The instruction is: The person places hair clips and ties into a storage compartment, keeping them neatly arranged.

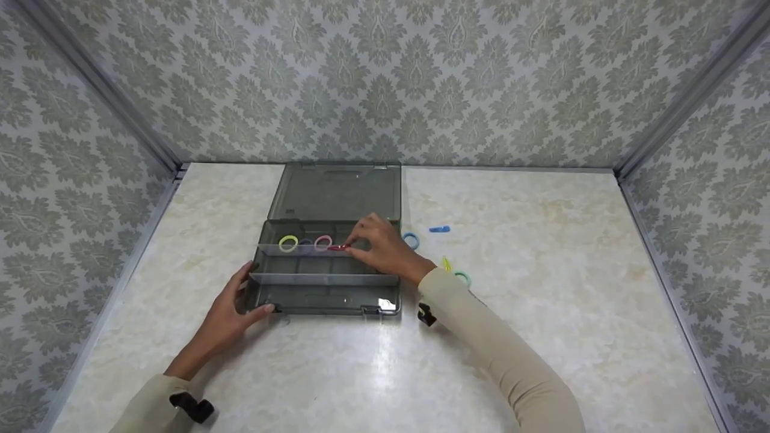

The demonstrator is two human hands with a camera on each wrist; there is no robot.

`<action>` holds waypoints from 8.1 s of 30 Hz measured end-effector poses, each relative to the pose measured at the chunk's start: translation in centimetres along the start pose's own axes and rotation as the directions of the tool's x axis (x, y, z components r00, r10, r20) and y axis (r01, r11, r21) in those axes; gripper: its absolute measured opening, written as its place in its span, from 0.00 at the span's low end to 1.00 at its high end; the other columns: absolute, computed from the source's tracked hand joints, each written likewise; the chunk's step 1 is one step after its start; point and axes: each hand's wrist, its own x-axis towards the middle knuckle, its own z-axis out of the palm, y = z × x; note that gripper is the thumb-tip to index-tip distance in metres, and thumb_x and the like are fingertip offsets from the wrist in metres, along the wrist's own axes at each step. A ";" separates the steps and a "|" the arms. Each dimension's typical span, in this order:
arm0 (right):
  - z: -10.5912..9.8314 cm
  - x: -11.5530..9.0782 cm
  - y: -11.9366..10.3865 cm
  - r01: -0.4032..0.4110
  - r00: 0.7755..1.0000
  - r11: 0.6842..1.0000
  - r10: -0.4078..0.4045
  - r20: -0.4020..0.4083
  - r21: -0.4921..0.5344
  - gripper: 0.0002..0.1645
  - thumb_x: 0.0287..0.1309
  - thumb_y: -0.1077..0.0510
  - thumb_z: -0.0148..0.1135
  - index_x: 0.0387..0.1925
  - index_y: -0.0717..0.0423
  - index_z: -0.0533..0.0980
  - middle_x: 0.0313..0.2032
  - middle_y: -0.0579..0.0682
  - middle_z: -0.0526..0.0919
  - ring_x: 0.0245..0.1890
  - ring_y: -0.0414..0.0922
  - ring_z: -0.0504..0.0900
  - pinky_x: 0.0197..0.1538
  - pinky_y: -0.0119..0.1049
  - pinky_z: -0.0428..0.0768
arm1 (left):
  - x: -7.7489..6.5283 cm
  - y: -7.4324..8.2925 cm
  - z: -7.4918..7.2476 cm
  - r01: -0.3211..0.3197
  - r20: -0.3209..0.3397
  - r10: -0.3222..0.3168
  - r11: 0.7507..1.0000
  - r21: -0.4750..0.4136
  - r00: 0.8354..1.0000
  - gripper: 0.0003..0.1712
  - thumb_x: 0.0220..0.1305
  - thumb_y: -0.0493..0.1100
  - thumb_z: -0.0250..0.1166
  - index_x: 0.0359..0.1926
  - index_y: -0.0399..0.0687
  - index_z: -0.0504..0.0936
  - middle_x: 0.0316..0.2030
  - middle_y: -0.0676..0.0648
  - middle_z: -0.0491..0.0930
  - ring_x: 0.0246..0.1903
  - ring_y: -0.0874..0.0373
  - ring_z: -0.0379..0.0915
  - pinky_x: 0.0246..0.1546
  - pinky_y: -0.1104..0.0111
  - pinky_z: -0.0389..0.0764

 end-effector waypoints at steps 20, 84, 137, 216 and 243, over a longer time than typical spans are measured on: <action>1.6 2.8 -2.2 -0.017 0.989 0.999 0.022 0.145 -0.030 0.06 0.72 0.59 0.76 0.46 0.57 0.90 0.47 0.53 0.86 0.52 0.52 0.77 0.58 0.52 0.80 | 0.3 0.9 0.7 0.054 -0.016 -0.054 0.999 -0.009 0.998 0.66 0.67 0.55 0.82 0.91 0.54 0.48 0.88 0.43 0.52 0.87 0.45 0.46 0.84 0.47 0.55; 7.7 7.8 -5.4 0.071 0.959 0.940 0.027 0.282 -0.333 0.11 0.73 0.56 0.75 0.50 0.56 0.92 0.45 0.51 0.90 0.44 0.51 0.77 0.51 0.50 0.77 | 0.2 0.9 0.6 0.049 -0.033 -0.048 0.998 0.033 0.998 0.66 0.67 0.57 0.81 0.91 0.51 0.48 0.87 0.39 0.53 0.85 0.42 0.51 0.83 0.45 0.59; -8.0 -6.0 5.5 -0.301 0.928 0.954 0.293 -0.229 0.001 0.09 0.75 0.65 0.71 0.51 0.65 0.89 0.46 0.58 0.89 0.51 0.66 0.76 0.53 0.63 0.74 | 0.1 0.4 0.8 0.055 -0.003 -0.055 0.998 0.010 0.998 0.65 0.71 0.58 0.78 0.91 0.52 0.44 0.88 0.40 0.49 0.87 0.42 0.44 0.85 0.44 0.50; -7.8 -12.1 10.6 -0.511 0.803 0.859 0.463 -0.375 -0.032 0.06 0.69 0.58 0.78 0.46 0.53 0.91 0.47 0.52 0.87 0.53 0.51 0.76 0.66 0.58 0.62 | -0.4 0.0 0.8 0.049 -0.025 -0.049 0.999 0.021 0.999 0.65 0.69 0.63 0.78 0.91 0.52 0.47 0.88 0.38 0.51 0.87 0.40 0.46 0.84 0.43 0.52; -10.1 -10.0 7.0 -0.504 0.805 0.860 0.500 -0.319 0.078 0.08 0.72 0.62 0.74 0.48 0.61 0.89 0.46 0.58 0.88 0.49 0.51 0.79 0.56 0.44 0.73 | 0.3 0.1 1.2 0.033 -0.034 -0.033 0.999 0.002 0.999 0.66 0.69 0.63 0.78 0.91 0.54 0.47 0.88 0.41 0.51 0.87 0.42 0.46 0.84 0.43 0.52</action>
